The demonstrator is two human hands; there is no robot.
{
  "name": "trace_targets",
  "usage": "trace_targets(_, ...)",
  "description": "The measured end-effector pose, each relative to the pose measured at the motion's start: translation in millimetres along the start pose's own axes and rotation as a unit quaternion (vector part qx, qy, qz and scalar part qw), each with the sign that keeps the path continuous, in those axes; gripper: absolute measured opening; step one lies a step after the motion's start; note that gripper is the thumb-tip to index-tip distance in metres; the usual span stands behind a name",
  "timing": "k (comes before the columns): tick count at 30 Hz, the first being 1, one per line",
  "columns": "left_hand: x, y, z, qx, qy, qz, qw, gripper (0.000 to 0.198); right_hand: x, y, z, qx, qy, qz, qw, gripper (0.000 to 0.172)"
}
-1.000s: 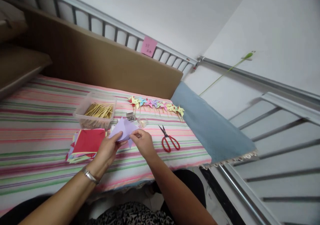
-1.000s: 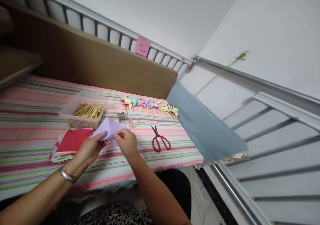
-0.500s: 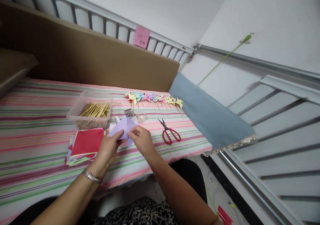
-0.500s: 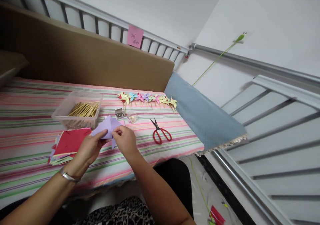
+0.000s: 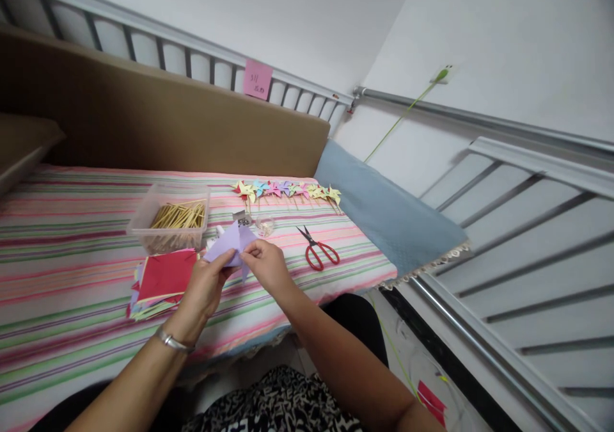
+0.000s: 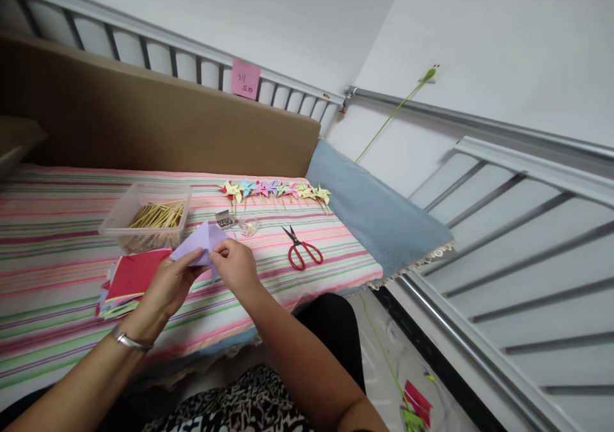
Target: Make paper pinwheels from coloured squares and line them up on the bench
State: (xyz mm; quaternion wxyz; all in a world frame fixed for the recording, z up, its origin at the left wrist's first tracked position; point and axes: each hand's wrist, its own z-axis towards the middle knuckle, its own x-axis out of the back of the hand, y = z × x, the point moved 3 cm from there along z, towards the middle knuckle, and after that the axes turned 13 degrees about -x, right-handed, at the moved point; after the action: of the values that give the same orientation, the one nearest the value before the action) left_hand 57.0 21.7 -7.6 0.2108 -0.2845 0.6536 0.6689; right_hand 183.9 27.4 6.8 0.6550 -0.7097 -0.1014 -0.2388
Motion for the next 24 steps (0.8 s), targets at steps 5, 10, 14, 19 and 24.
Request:
trace_targets(5, -1.5, -2, -1, -0.011, -0.004, 0.038, 0.999, 0.046, -4, 1, 2, -0.017, 0.02, -0.024, 0.999, 0.005)
trace_targets(10, 8.7, -10, 5, -0.024, 0.028, 0.079, 0.996, 0.047, -4, 1, -1, -0.025, 0.011, -0.046, 0.999, 0.003)
trace_targets(14, 12.3, -11, 6, -0.008, 0.024, 0.102, 0.994, 0.046, 22, -8, -3, 0.025, 0.082, -0.002, 0.996, 0.031)
trace_targets(19, 11.5, -8, 3, 0.013, 0.011, 0.126, 0.992, 0.047, 29, -7, 0, -0.101, -0.065, 0.117, 0.986, 0.061)
trace_targets(24, 11.3, -8, 2, 0.024, -0.017, 0.146, 0.989, 0.049, 11, -3, 1, -0.11, -0.138, 0.16, 0.971, 0.059)
